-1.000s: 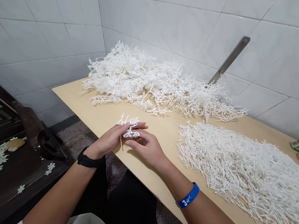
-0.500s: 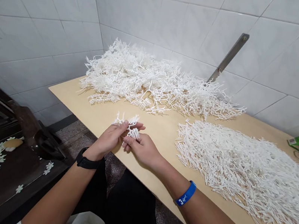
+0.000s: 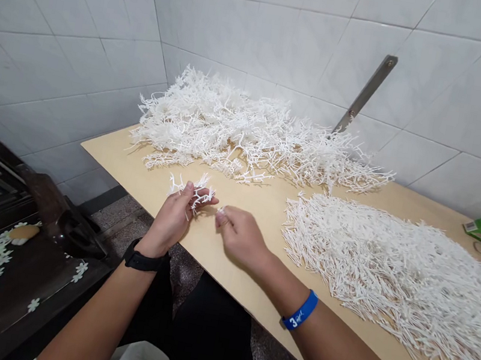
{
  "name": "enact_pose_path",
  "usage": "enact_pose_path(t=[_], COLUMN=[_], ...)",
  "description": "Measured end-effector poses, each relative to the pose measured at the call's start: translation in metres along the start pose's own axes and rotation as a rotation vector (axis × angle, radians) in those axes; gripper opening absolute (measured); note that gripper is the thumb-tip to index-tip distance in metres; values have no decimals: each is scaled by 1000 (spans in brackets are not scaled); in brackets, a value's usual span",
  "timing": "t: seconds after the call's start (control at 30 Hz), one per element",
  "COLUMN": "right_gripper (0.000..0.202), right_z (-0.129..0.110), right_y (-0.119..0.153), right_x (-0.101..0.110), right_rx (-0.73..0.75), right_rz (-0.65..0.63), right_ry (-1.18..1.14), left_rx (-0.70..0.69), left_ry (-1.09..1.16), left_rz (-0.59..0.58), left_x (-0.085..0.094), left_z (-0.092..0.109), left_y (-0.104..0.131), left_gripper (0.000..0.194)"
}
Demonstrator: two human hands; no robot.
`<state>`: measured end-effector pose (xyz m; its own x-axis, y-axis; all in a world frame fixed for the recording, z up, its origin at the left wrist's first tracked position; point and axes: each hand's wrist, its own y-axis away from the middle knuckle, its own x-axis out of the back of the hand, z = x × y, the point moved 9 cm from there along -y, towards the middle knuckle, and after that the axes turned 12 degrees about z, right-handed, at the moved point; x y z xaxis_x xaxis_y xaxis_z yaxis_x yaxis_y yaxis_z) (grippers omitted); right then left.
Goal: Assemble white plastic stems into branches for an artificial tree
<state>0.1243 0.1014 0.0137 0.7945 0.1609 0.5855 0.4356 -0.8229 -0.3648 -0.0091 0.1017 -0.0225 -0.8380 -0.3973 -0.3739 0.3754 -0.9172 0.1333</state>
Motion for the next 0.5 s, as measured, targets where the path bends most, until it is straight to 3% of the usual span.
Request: enact_pose_path(t=[0.1, 0.2, 0.27, 0.37, 0.5], right_gripper=[25, 36, 42, 38, 35], right_z=[16, 19, 14, -1, -13], right_y=[-10, -12, -10, -8, -8], right_x=[19, 23, 27, 30, 21], right_rx=[52, 82, 80, 121, 146], right_rz=[80, 97, 179, 279, 217], right_ry=[463, 646, 555, 233, -44], left_rx=[2, 25, 37, 49, 55], left_ry=[45, 51, 48, 48, 13], left_rz=[5, -15, -27, -67, -160], left_x=[0, -2, -3, -6, -11], left_z=[1, 4, 6, 6, 2], left_y=[0, 2, 4, 6, 8], left_gripper=[46, 44, 44, 44, 47])
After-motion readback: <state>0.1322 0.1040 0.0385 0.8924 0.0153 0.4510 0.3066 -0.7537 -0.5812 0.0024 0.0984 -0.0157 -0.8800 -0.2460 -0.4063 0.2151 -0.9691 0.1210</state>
